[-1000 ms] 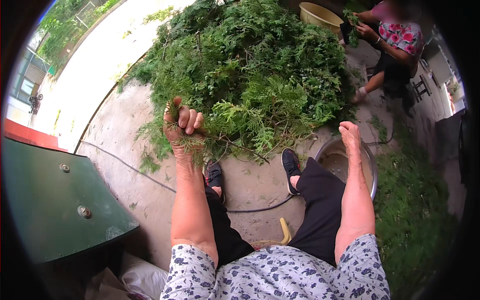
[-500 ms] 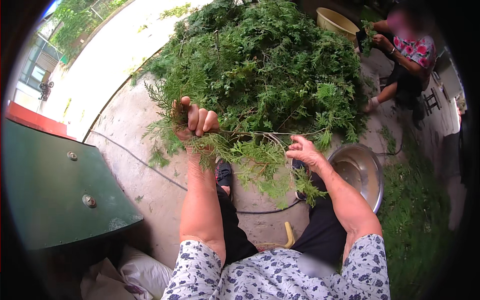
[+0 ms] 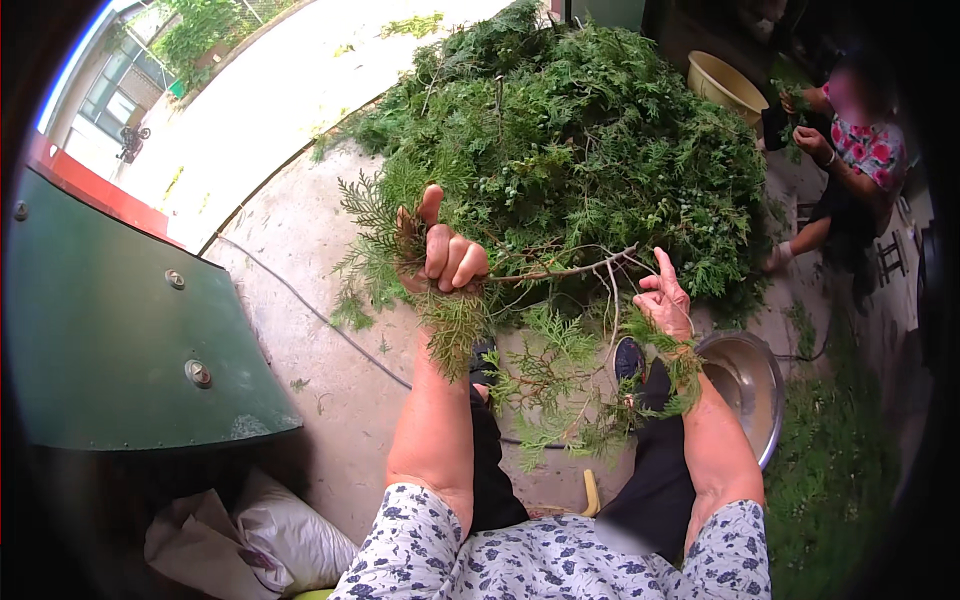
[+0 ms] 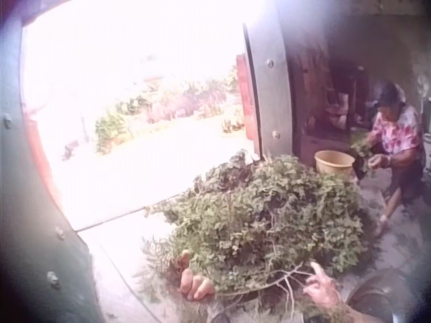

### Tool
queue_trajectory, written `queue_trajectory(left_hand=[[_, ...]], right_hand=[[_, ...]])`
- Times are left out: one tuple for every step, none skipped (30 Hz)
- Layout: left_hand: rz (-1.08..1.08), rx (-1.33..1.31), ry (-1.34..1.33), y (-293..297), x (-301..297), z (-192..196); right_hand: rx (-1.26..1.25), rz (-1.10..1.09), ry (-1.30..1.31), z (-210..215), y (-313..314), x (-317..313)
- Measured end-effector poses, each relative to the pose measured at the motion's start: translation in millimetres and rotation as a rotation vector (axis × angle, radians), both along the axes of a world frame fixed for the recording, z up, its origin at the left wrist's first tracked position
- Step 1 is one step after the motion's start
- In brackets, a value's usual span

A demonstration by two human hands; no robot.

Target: Stripping small green cones or berries from thuja branches into a bowl.

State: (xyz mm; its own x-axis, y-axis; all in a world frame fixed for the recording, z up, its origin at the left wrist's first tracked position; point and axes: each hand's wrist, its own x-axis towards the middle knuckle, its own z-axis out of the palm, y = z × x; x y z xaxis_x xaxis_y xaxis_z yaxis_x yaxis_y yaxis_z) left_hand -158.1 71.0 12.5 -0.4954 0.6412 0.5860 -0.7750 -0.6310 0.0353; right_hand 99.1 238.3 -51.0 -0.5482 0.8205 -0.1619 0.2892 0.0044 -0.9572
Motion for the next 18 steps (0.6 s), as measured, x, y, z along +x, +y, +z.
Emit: queue_trajectory(left_hand=[[-0.044, 0.054, 0.047, 1, 0, 2], [-0.089, 0.107, 0.093, 1, 0, 3], [-0.069, 0.078, 0.093, 0, 2, 4], [-0.072, 0.076, 0.086, 0, 3, 2], [-0.051, 0.072, 0.067, 0, 2, -1], [-0.032, 0.068, 0.046, 1, 2, -4], [-0.083, 0.071, 0.018, -1, -2, 5], [-0.083, 0.085, -0.031, -4, -1, 8], [-0.07, 0.115, -0.117, -5, -3, 1], [-0.051, 0.141, -0.197, -8, -5, 1], [-0.061, 0.146, -0.225, -11, -8, 2], [-0.058, 0.133, -0.303, -15, -10, 4], [-0.046, 0.109, -0.326, -15, -13, 0], [-0.033, 0.085, -0.348, -15, -17, -4], [-0.032, 0.091, -0.386, -16, -20, -9], [0.016, 0.07, -0.393, -17, -25, -14], [0.031, 0.08, -0.402, -16, -29, -20], [0.047, 0.092, -0.41, -15, -31, -26]], right_hand=[[0.409, 0.088, -0.045, 6, -3, -2], [0.817, 0.174, -0.091, 8, -4, -3], [0.724, 0.227, -0.079, 9, -3, -4], [0.72, 0.227, -0.087, 12, -5, -4], [0.809, 0.293, -0.067, 16, -7, -6], [0.895, 0.359, -0.049, 21, -10, -9], [0.855, 0.396, -0.027, 31, -13, -15], [0.729, 0.453, 0.031, 31, -13, -17], [0.395, 0.532, 0.013, 35, -13, -13], [0.057, 0.6, 0.003, 41, -13, -13], [0.179, 0.725, -0.156, 49, -10, -12], [0.173, 0.729, -0.157, 50, -9, -10], [-0.033, 0.688, 0.019, 52, -8, -3], [-0.236, 0.639, 0.197, 54, -6, 4], [-0.574, 0.563, 0.246, 60, 2, 8], [-0.245, 0.62, 0.128, 64, 6, 9], [-0.296, 0.602, 0.165, 60, 14, 14], [-0.346, 0.585, 0.203, 53, 23, 20]])
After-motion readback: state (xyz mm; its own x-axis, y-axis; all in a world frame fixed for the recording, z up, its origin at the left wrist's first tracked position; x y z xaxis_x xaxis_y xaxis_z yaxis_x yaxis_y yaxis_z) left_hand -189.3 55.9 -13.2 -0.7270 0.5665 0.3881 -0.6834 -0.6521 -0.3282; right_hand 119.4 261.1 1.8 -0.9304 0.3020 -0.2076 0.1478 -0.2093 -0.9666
